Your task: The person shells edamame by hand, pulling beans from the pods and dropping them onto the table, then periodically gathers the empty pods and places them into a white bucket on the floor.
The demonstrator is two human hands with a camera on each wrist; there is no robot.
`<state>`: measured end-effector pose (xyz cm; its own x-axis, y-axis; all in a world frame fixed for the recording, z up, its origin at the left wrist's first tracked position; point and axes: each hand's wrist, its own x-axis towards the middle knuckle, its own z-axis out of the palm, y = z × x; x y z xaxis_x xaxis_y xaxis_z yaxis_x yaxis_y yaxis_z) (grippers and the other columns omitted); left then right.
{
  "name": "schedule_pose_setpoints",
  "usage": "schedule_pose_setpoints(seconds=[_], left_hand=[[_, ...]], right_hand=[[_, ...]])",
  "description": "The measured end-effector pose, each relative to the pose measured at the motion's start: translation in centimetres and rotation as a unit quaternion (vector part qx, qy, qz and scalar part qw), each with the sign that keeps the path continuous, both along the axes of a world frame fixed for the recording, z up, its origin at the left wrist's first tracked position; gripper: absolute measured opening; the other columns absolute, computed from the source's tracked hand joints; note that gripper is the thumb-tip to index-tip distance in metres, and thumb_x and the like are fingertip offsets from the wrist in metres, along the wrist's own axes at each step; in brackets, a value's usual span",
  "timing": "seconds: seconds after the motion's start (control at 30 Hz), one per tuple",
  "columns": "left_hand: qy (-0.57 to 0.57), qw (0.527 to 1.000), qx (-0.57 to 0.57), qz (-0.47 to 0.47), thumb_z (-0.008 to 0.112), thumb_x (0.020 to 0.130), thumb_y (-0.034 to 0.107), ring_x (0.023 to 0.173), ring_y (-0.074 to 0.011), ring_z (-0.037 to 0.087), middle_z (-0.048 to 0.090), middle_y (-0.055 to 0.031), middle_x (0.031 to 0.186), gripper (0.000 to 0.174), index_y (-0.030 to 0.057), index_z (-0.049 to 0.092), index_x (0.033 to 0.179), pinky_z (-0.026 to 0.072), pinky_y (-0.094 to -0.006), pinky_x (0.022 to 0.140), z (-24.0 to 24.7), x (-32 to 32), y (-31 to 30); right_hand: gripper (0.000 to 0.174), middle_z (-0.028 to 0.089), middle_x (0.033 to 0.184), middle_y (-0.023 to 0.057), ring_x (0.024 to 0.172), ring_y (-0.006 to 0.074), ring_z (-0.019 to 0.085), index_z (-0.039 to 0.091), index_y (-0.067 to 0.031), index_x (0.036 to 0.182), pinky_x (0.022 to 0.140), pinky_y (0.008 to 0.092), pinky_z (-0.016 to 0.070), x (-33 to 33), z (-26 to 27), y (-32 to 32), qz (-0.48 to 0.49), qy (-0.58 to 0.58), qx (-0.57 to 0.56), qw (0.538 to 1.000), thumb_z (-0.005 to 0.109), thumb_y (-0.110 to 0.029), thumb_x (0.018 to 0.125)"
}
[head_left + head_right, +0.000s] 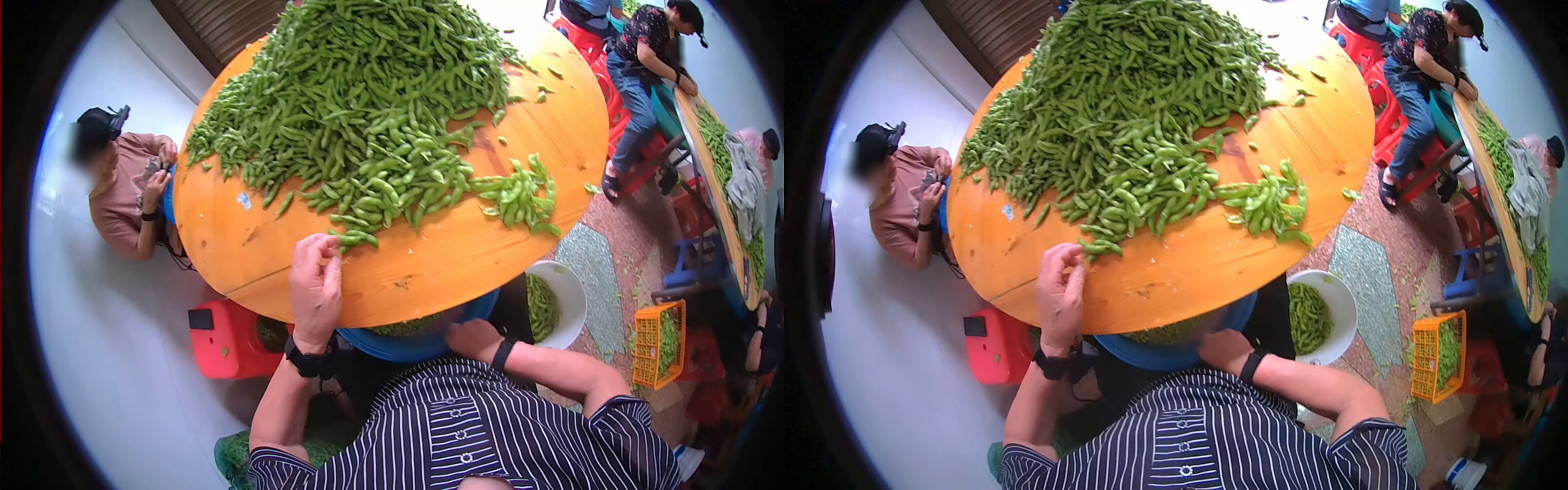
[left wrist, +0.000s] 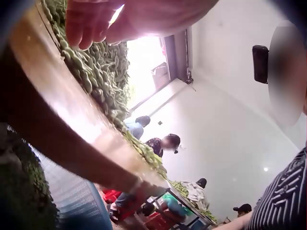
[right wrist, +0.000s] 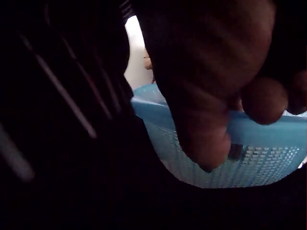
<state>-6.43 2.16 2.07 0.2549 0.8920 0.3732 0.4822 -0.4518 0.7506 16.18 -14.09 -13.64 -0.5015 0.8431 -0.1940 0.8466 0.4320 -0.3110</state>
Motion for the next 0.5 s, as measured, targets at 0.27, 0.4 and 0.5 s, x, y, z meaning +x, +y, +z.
schedule_pose_setpoints(seconds=[0.27, 0.4, 0.5], left_hand=[[0.205, 0.978, 0.027, -0.026, 0.07, 0.079, 0.003, 0.078, -0.0269, 0.061, 0.054, -0.012, 0.098, 0.024, 0.005, 0.063, 0.101, 0.0507, -0.0363, 0.072, 0.2, 0.1, 2.5], [0.228, 0.974, 0.018, 0.001, 0.07, 0.078, 0.005, 0.081, -0.0296, 0.06, 0.055, -0.0121, 0.098, 0.02, 0.0054, 0.062, 0.097, 0.0496, -0.0384, 0.072, 0.1, -0.3, 3.1], [0.237, 0.969, 0.074, 0.006, 0.07, 0.08, 0.01, 0.087, -0.0316, 0.059, 0.057, -0.0112, 0.098, 0.018, 0.0069, 0.062, 0.096, 0.0483, -0.0418, 0.075, 0.7, -0.4, 3.2]], right_hand=[[0.024, 0.064, 0.086, 0.0224, 0.084, 0.0412, 0.065, 0.054, 0.0025, 0.106, 0.076, 0.0467, 0.0524, 2.7, 13.6, 3.1, -0.071, 0.178, -0.233, 0.953, 0.049, -0.005, 0.085], [0.008, 0.061, 0.082, 0.018, 0.079, 0.0369, 0.063, 0.052, 0.0001, 0.094, 0.072, 0.0414, 0.0509, 3.3, 19.4, 4.5, -0.104, 0.365, -0.16, 0.911, 0.053, -0.001, 0.087], [0.017, 0.064, 0.083, 0.0165, 0.076, 0.0327, 0.065, 0.057, -0.0008, 0.104, 0.07, 0.0384, 0.0513, 3.7, 20.3, 6.2, -0.142, 0.437, -0.104, 0.882, 0.055, 0.001, 0.088]])
